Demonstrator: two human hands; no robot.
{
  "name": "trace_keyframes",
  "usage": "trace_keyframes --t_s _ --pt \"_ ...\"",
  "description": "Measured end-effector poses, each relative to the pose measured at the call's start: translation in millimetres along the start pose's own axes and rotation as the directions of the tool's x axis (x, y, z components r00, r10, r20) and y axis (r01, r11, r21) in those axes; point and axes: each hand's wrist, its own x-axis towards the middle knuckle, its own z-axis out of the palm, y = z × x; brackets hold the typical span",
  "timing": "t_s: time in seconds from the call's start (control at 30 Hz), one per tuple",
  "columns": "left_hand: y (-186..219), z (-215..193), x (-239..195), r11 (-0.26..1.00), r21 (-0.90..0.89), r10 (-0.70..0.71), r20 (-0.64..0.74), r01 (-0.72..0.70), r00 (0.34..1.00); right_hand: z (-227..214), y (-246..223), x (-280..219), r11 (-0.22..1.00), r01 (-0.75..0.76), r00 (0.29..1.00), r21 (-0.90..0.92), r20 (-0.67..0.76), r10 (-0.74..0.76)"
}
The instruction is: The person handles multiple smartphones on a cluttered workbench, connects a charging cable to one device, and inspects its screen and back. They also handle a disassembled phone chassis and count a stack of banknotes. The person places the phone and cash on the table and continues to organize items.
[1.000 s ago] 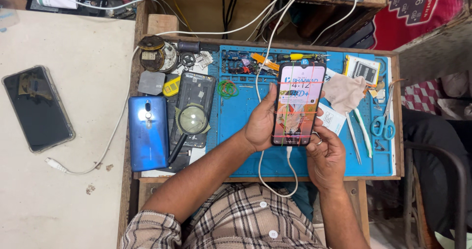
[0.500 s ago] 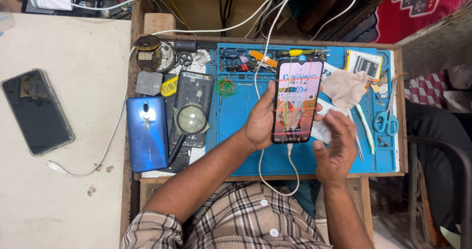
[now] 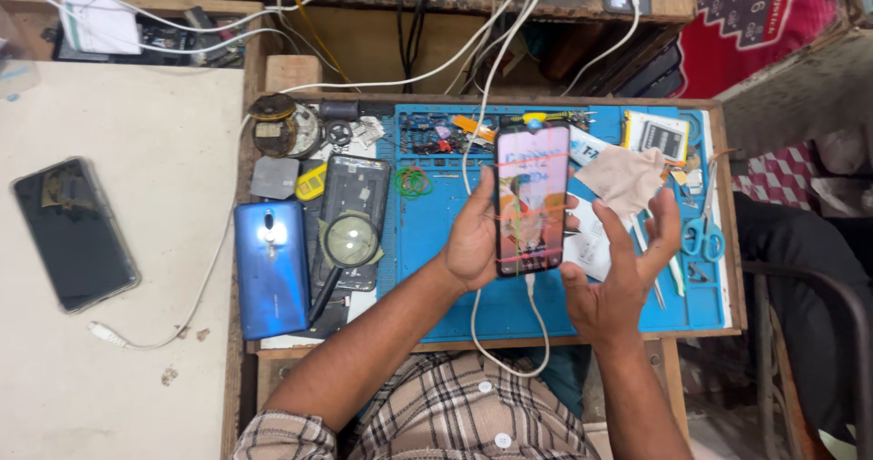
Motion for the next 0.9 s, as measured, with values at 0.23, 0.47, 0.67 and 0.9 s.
trace_keyframes --t_s 0.23,0.47,0.67,0.9 --pt "4.5 -4.7 5.0 0.989 0.113 0.108 -0.126 -0.094 0.986 -19.5 39.6 -13.8 0.988 -0.104 0.988 -0.117 0.106 0.117" --pt "6.5 0.2 6.3 0.926 0.372 0.136 -0.152 -0.071 0.979 -25.3 35.8 -21.3 0.993 0.046 0.957 -0.105 0.291 -0.014" --pt "1.3 1.9 10.8 0.718 0.671 0.008 -0.274 0.185 0.962 -35.9 62.5 -14.5 0.998 0.008 0.972 -0.063 0.237 0.007" --pt "3.8 8.4 20.9 0.553 0.701 -0.188 -0.421 0.45 0.887 -65.8 115.5 3.5 0.941 -0.108 0.985 -0.32 0.092 0.145"
